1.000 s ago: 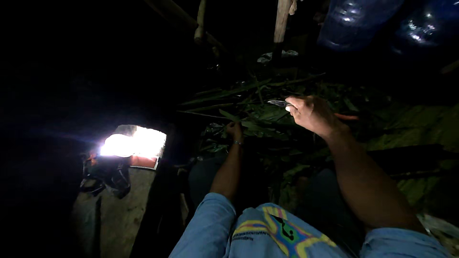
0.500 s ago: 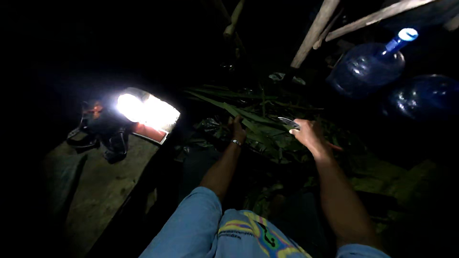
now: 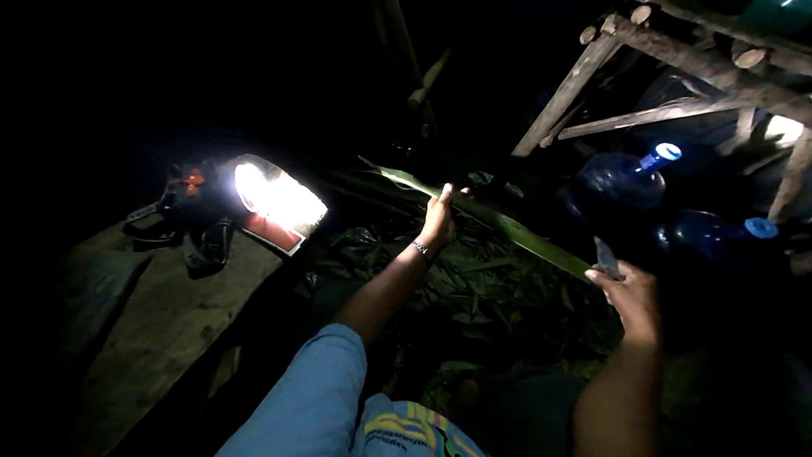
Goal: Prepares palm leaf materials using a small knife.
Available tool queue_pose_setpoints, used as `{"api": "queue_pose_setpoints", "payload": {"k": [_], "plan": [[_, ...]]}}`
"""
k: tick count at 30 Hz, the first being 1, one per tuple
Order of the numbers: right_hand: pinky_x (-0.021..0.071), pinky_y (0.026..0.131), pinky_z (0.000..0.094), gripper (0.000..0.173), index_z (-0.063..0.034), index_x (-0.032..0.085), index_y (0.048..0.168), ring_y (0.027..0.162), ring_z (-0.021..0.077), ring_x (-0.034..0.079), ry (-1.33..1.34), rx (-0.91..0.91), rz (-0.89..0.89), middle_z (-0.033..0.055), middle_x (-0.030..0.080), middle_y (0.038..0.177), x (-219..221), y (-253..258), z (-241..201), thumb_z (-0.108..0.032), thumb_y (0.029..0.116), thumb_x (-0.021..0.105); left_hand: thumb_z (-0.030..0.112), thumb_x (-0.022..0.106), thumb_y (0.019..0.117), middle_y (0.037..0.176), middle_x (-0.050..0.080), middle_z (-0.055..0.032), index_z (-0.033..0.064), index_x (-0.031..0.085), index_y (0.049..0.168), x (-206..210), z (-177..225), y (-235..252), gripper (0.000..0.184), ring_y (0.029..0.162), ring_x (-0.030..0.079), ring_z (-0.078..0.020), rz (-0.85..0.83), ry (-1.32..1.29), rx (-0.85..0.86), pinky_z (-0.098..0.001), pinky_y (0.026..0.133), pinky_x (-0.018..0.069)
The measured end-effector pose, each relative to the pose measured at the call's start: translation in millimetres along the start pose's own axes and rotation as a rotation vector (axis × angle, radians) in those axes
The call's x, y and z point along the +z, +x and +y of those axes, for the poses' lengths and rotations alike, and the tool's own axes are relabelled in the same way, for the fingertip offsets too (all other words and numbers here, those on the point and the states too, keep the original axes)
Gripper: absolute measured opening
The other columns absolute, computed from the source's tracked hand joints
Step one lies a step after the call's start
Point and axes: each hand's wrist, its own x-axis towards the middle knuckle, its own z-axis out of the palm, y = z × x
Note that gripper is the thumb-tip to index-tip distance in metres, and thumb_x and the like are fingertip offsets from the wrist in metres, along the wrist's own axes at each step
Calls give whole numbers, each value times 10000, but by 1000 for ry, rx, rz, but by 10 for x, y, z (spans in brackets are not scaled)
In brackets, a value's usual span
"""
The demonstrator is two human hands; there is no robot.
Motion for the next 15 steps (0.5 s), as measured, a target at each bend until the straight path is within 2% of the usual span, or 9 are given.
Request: {"api": "queue_pose_setpoints", "payload": {"k": [1, 2, 3, 5, 7, 8, 11, 13, 15], "plan": [[500, 677, 478, 221, 25, 695, 1087, 717, 255, 583, -37, 23, -69, 189, 661, 917, 31, 13, -30, -109, 919, 746, 301, 363, 1126, 1078, 714, -132, 8, 512, 1305, 127, 137, -3, 373, 940, 708, -211, -46, 58, 40, -398, 832, 592], [510, 793, 568, 243, 55, 697, 1101, 848, 352, 637, -65, 32, -128, 252, 678, 982, 63, 22, -91, -93, 916, 752, 274, 357, 1128, 1090, 716, -136, -11, 529, 1304, 239, 262, -11, 377, 942, 707, -204, -96, 142, 81, -389, 837, 590], [503, 902, 591, 303, 62, 691, 1155, 971, 391, 652, -76, 45, -192, 276, 684, 1068, 109, 48, -121, -105, 914, 767, 275, 339, 1131, 1128, 716, -146, -17, 544, 1326, 328, 369, -11, 407, 958, 707, -204, -156, 237, 122, -382, 840, 587], [505, 927, 583, 358, 64, 681, 1178, 1001, 387, 652, -101, 27, -298, 271, 682, 1092, 246, 135, -89, -130, 898, 788, 283, 308, 1137, 1189, 708, -143, 8, 467, 1431, 474, 532, 15, 433, 988, 704, -191, -312, 389, 208, -373, 865, 583], [525, 861, 563, 374, 83, 660, 1137, 901, 356, 652, -149, 56, -362, 259, 670, 1030, 370, 199, -84, -174, 901, 793, 227, 333, 1128, 1176, 712, -153, -22, 456, 1433, 642, 684, -9, 413, 982, 710, -181, -466, 477, 278, -363, 859, 587], [530, 766, 514, 381, 77, 645, 1122, 781, 300, 624, -151, 79, -360, 223, 650, 949, 413, 201, -100, -206, 912, 788, 203, 361, 1119, 1145, 716, -151, -33, 477, 1412, 721, 744, -48, 394, 958, 707, -171, -525, 518, 288, -354, 844, 587], [498, 611, 388, 390, 36, 610, 1237, 624, 163, 534, 73, 46, -258, 131, 638, 894, 396, 119, -228, -221, 964, 717, 120, 465, 1082, 938, 700, -67, -40, 562, 1268, 882, 845, -214, 264, 733, 641, -59, -655, 634, 270, -236, 669, 557], [450, 501, 238, 339, 25, 584, 1279, 542, 44, 503, 296, -28, -187, 46, 681, 881, 342, 27, -375, -202, 1027, 587, 46, 493, 1049, 955, 671, -65, -65, 546, 1268, 866, 855, -230, 251, 763, 625, -43, -772, 708, 233, -221, 702, 551], [450, 484, 171, 334, 46, 575, 1286, 543, 5, 529, 520, -170, -141, 14, 708, 883, 307, -51, -465, -188, 1072, 472, 39, 462, 1051, 1033, 684, -98, -52, 523, 1344, 784, 829, -157, 314, 803, 647, -70, -818, 782, 205, -246, 735, 565]]}}
